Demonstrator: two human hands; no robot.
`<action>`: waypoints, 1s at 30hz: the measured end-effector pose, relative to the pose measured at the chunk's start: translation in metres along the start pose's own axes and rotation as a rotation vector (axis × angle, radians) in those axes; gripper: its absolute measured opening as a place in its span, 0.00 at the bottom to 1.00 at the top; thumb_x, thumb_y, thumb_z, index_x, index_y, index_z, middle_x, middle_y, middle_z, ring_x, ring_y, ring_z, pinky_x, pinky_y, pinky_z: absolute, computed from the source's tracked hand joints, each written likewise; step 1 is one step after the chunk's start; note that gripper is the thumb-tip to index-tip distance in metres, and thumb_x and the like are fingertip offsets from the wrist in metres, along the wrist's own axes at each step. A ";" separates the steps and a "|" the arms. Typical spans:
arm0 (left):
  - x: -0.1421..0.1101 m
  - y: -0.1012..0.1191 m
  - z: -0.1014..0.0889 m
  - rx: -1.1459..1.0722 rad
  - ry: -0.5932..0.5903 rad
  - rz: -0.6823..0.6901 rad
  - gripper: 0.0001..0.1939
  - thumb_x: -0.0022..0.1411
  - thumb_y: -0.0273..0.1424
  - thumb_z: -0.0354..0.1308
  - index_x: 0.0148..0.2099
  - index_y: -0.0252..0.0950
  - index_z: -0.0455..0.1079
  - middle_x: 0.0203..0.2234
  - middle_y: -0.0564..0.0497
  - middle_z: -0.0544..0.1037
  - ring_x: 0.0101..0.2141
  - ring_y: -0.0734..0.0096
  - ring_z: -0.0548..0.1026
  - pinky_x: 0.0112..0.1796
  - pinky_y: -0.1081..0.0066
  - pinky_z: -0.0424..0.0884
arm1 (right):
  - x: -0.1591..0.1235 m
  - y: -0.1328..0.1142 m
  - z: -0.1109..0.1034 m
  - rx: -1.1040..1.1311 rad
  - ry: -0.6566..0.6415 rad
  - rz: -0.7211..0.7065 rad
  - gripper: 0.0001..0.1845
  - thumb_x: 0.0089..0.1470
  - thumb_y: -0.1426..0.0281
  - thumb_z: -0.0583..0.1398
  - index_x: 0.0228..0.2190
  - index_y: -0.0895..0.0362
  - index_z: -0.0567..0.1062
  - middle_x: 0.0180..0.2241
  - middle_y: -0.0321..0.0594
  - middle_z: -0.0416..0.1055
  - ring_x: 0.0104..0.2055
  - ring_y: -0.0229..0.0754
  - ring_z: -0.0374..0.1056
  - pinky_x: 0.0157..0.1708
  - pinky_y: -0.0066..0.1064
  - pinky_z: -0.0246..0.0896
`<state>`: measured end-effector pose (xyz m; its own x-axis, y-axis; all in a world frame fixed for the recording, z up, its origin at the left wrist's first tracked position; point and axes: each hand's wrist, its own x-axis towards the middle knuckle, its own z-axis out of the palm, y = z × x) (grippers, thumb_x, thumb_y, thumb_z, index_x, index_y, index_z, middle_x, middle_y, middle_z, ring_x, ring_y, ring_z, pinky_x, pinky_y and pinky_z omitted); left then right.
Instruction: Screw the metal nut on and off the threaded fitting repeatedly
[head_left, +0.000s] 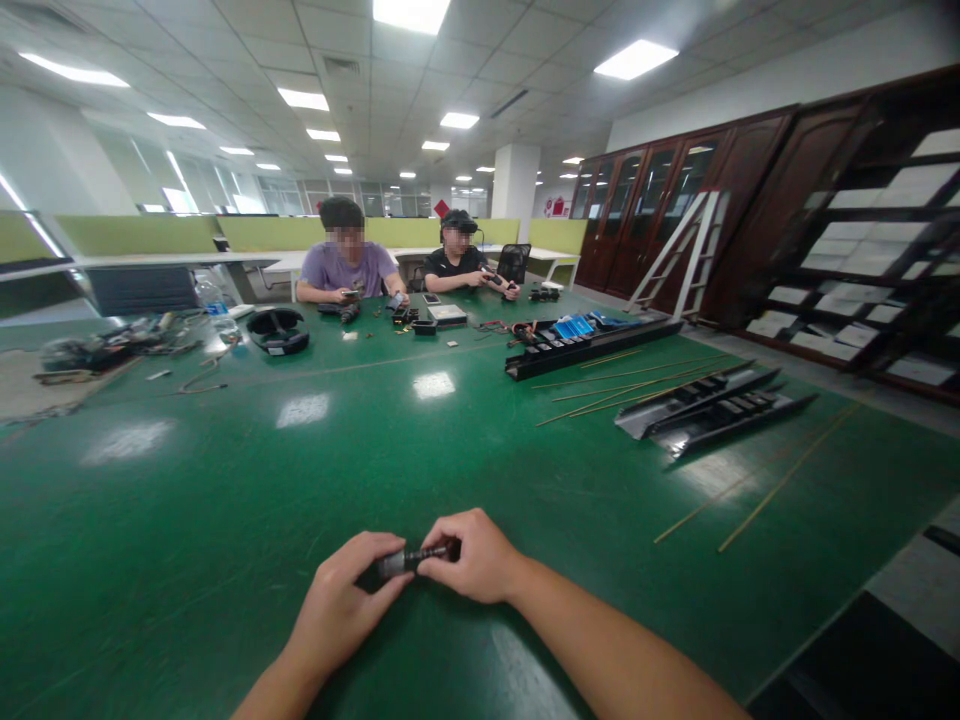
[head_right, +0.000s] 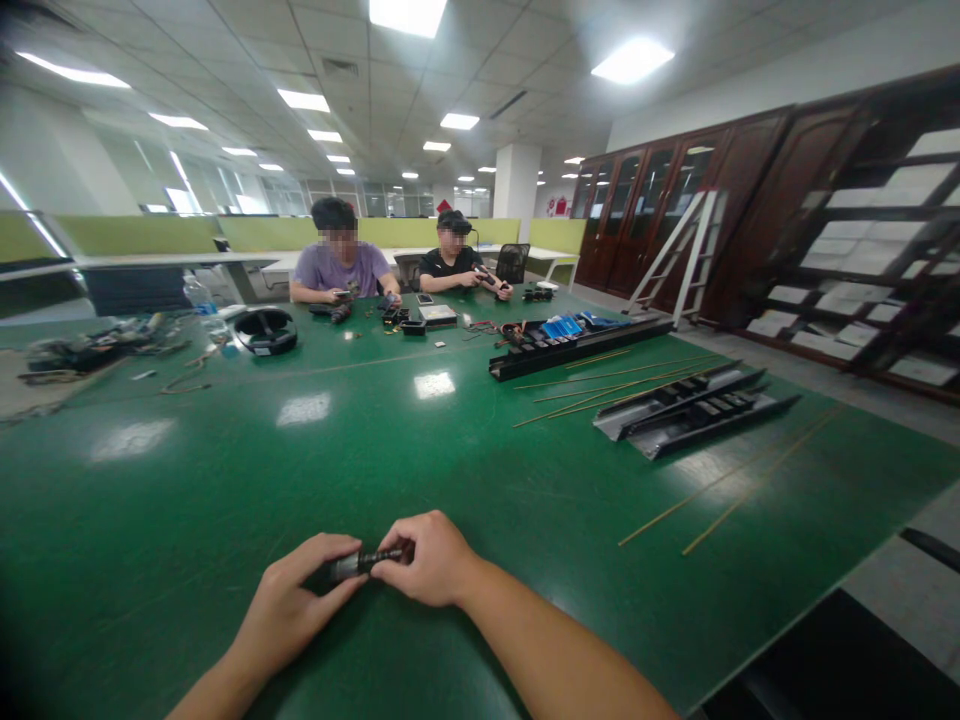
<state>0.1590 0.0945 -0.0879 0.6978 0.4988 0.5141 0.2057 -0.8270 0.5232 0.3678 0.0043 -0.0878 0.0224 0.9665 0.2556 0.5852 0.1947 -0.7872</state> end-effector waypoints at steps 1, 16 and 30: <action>0.000 -0.001 0.000 -0.001 0.000 -0.001 0.12 0.61 0.36 0.63 0.47 0.40 0.73 0.39 0.49 0.79 0.40 0.65 0.79 0.41 0.69 0.77 | 0.000 0.000 0.000 -0.001 -0.001 0.001 0.10 0.49 0.64 0.65 0.32 0.58 0.80 0.24 0.36 0.74 0.25 0.36 0.67 0.25 0.24 0.57; 0.000 -0.002 -0.001 0.011 0.009 0.006 0.13 0.61 0.35 0.64 0.48 0.41 0.72 0.40 0.49 0.79 0.40 0.64 0.78 0.43 0.69 0.76 | -0.001 0.002 -0.002 0.035 0.016 0.009 0.09 0.48 0.65 0.65 0.31 0.58 0.80 0.25 0.36 0.75 0.25 0.36 0.68 0.27 0.25 0.59; -0.001 -0.005 0.000 0.032 0.010 0.008 0.14 0.60 0.35 0.64 0.48 0.41 0.72 0.40 0.50 0.79 0.41 0.65 0.78 0.43 0.70 0.76 | -0.001 0.003 -0.002 0.029 0.021 0.010 0.09 0.48 0.65 0.65 0.32 0.57 0.80 0.24 0.35 0.74 0.24 0.35 0.67 0.26 0.24 0.58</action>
<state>0.1571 0.0981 -0.0910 0.6925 0.4948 0.5249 0.2222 -0.8386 0.4974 0.3711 0.0036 -0.0896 0.0459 0.9647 0.2592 0.5614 0.1897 -0.8055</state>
